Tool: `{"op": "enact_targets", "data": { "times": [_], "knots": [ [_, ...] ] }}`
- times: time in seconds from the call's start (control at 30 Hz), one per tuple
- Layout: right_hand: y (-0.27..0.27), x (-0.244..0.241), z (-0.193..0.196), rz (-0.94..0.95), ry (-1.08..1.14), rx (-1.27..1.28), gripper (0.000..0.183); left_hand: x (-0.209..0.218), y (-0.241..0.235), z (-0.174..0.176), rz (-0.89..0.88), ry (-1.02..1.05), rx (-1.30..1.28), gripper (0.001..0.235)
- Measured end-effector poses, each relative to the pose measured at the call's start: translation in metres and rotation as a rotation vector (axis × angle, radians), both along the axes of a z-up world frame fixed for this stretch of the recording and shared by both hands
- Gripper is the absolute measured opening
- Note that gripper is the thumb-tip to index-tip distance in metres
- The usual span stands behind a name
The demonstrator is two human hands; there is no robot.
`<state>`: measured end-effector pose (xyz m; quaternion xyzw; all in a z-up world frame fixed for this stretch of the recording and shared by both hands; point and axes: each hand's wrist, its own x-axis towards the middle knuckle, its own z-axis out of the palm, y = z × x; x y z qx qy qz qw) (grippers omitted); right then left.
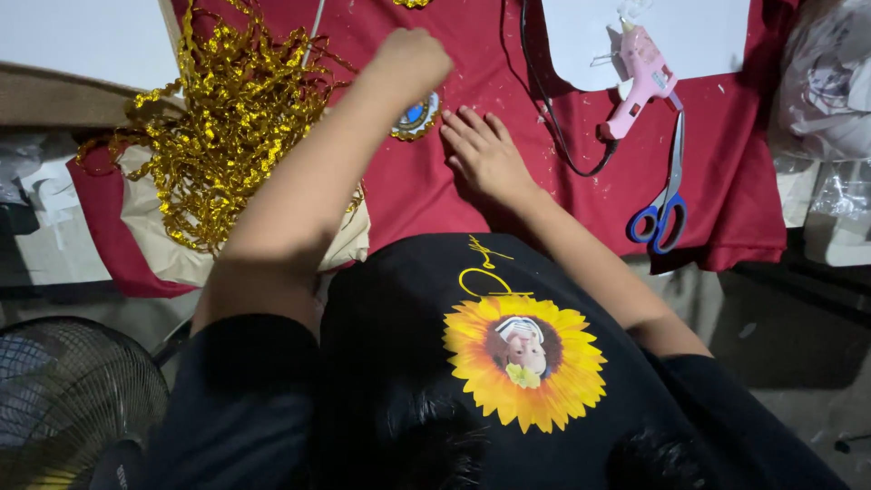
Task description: Applying gold decorative trim to the edges of circular medallions using a hot glue gun.
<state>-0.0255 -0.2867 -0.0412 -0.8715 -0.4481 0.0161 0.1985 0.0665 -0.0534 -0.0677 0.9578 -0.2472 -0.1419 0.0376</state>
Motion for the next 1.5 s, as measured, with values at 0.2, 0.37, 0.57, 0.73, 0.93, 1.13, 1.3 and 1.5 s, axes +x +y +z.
{"op": "enact_targets", "data": {
  "times": [0.2,0.37,0.57,0.73,0.93,1.13,1.3,1.5],
  "knots": [
    [-0.036,-0.001,-0.018,-0.053,-0.088,-0.167,0.058,-0.008,-0.023,-0.017,-0.062,-0.084,-0.028,0.016],
    [-0.067,-0.009,-0.015,-0.315,-0.093,-0.169,0.055,-0.024,-0.014,0.002,-0.015,-0.119,-0.28,0.021],
    [-0.052,0.003,-0.015,-0.283,-0.065,0.071,0.034,-0.04,0.011,0.04,0.116,-0.134,-0.671,0.045],
    [-0.029,0.038,-0.046,-0.331,0.156,0.151,0.02,-0.097,0.016,0.014,0.338,0.047,-0.921,0.027],
    [0.013,0.073,-0.029,-0.076,0.049,0.201,0.043,-0.151,-0.009,0.001,0.321,-0.206,-0.786,0.011],
    [0.002,0.069,-0.032,-0.033,-0.201,0.095,0.041,-0.171,-0.009,-0.012,0.237,-0.497,-0.603,0.017],
    [-0.011,0.068,-0.024,-0.113,-0.251,0.041,0.041,-0.169,0.009,-0.002,0.152,-0.53,-0.531,0.018],
    [0.016,0.076,-0.024,-0.148,-0.175,0.141,0.025,-0.163,0.015,0.004,0.082,-0.552,-0.538,0.015]
  ]
}}
